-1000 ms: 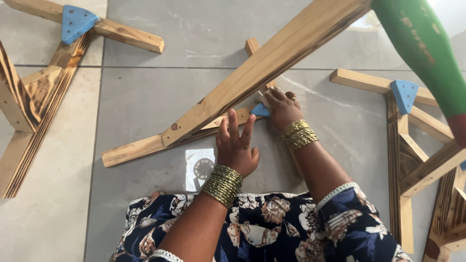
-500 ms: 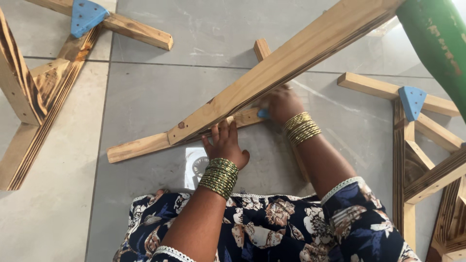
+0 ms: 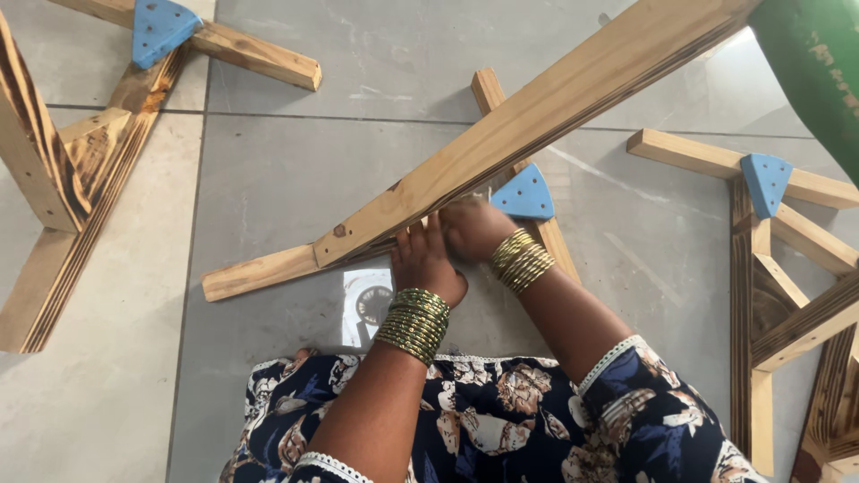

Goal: The person sits on the floor and wipes wooden furniture frames with a cloth, holding each frame steady with one hand while running the cloth along the wood bars, moving from one frame to the next.

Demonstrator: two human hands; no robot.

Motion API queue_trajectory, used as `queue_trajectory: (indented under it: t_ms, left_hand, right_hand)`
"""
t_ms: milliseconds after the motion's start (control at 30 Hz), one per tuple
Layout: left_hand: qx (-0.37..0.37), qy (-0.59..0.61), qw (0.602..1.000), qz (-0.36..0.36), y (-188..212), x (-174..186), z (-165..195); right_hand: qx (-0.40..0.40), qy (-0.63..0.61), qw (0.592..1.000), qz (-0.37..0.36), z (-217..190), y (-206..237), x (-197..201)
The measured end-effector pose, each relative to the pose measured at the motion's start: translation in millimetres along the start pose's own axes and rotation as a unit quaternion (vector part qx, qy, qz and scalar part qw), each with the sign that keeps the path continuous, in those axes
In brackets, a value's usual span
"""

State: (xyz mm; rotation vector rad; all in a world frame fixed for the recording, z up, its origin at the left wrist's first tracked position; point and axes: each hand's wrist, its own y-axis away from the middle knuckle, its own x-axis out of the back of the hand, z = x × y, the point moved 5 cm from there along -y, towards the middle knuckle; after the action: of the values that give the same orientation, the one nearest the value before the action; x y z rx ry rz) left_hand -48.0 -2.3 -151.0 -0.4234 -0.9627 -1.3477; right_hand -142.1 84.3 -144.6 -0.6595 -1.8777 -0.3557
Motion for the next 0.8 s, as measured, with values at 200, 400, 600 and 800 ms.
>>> queue_trajectory:
  t_ms: [200,400,600,800]
  left_hand:
    - [-0.058,0.073,0.977,0.194,-1,10,0]
    - [-0.080,0.095,0.978,0.170,-9,10,-4]
    - [-0.055,0.117,0.988,0.088,-12,17,-12]
    - [-0.052,0.065,0.994,0.074,-11,17,-13]
  right_hand:
    - [-0.201,0.043,0.978,-0.040,33,-11,-32]
    - [-0.087,0.036,0.969,0.227,-29,34,-69]
    - [-0.065,0.191,0.978,0.043,3,62,-28]
    - [0.002,0.240,0.971,0.000,21,92,9]
